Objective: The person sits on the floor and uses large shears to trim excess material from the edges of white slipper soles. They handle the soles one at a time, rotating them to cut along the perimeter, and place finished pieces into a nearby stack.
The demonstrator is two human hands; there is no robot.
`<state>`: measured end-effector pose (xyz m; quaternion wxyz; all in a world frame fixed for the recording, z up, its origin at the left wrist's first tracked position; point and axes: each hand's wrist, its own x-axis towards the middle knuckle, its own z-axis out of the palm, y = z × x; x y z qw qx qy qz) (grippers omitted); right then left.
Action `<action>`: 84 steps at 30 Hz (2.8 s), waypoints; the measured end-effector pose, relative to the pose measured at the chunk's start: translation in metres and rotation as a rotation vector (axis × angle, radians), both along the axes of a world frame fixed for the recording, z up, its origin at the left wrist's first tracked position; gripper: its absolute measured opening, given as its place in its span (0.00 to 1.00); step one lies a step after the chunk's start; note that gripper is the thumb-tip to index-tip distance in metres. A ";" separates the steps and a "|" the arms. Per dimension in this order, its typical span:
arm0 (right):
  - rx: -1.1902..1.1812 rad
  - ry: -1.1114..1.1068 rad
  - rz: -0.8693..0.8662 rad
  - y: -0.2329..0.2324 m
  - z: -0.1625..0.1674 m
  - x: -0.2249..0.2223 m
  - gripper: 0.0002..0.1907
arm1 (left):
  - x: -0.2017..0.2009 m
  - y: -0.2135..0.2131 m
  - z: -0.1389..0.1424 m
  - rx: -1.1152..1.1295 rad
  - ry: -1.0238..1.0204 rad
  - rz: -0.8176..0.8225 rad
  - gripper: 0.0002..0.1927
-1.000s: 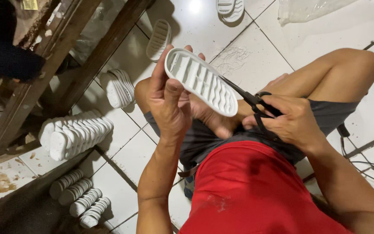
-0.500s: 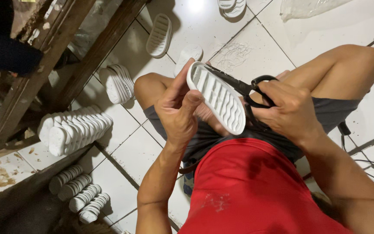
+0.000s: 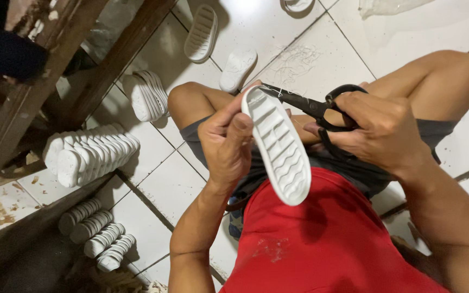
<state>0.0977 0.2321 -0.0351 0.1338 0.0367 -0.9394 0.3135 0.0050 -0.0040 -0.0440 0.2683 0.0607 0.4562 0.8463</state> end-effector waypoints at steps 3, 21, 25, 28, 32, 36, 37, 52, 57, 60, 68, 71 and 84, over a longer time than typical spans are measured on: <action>0.021 0.038 0.028 0.002 0.002 -0.002 0.22 | 0.002 0.001 0.003 0.054 -0.030 -0.036 0.32; 0.044 -0.017 0.087 0.018 0.000 0.003 0.19 | 0.000 -0.006 0.028 -0.101 -0.131 -0.186 0.31; 0.103 0.061 0.124 0.020 0.005 0.003 0.19 | -0.002 -0.005 0.032 -0.086 -0.205 -0.195 0.31; 0.096 0.063 0.138 0.020 0.008 0.002 0.17 | -0.007 -0.002 0.040 -0.139 -0.265 -0.232 0.31; 0.079 -0.028 0.108 0.021 0.007 0.004 0.19 | -0.009 0.003 0.048 -0.136 -0.331 -0.218 0.29; 0.003 -0.093 0.163 0.028 0.005 0.006 0.23 | -0.008 -0.003 0.041 -0.220 -0.391 -0.271 0.30; 0.037 -0.086 0.171 0.029 0.005 0.006 0.24 | -0.010 -0.006 0.034 -0.230 -0.387 -0.314 0.32; -1.464 -0.448 -0.149 -0.021 -0.016 -0.008 0.08 | 0.039 -0.010 -0.057 -0.334 0.332 -0.375 0.36; -1.626 -0.563 -0.223 -0.020 -0.015 -0.012 0.07 | 0.027 0.014 -0.006 -0.177 0.170 -0.181 0.43; -1.241 -0.576 -0.135 -0.009 -0.006 -0.002 0.11 | 0.011 0.019 0.001 0.187 -0.100 0.002 0.41; -0.396 -0.286 0.034 -0.003 0.014 0.024 0.19 | -0.003 0.000 0.004 0.073 0.032 0.141 0.42; -0.067 -0.227 0.050 -0.005 0.022 0.022 0.21 | 0.003 -0.004 0.010 -0.133 0.300 0.109 0.42; 0.078 -0.041 0.153 0.003 0.033 0.010 0.13 | 0.008 -0.012 0.017 -0.109 0.383 -0.049 0.50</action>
